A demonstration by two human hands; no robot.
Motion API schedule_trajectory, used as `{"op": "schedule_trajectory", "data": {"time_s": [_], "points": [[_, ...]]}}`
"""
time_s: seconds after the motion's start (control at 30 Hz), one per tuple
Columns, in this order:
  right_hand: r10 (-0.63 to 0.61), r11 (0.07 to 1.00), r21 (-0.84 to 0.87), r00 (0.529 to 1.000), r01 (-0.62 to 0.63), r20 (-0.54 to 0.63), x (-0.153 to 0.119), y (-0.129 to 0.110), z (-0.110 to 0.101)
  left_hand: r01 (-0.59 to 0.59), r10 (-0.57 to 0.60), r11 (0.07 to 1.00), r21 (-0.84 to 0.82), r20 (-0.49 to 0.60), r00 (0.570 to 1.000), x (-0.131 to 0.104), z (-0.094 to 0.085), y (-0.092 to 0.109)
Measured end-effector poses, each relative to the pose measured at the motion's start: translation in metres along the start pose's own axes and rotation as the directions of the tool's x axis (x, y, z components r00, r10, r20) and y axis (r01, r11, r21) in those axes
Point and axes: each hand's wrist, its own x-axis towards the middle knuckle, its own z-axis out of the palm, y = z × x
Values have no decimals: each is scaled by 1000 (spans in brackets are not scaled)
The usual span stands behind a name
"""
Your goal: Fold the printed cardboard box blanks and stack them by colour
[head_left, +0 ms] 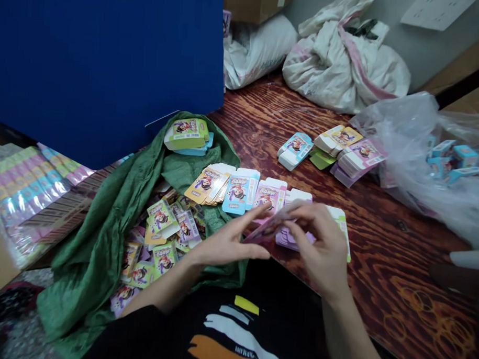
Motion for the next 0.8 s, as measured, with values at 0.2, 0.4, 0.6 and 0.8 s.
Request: {"op": "schedule_trajectory", "data": {"time_s": [0.2,0.4,0.6,0.8], "points": [[-56,983,184,973,14,223,-15,-16,-2,196,-155,961,-194,207,966,11,18,-18],[88,965,248,996,-87,6,-27,12,-3,271,-268,928,-254,47,962,5,12,-23],[207,876,420,971,-237,117,-39,29,14,248,-266,911,-331,-9,964,5,18,-36],[249,936,284,961,-208,-118,-43,23,15,139,-218,910,-390,-167,962,6,25,-43]]}}
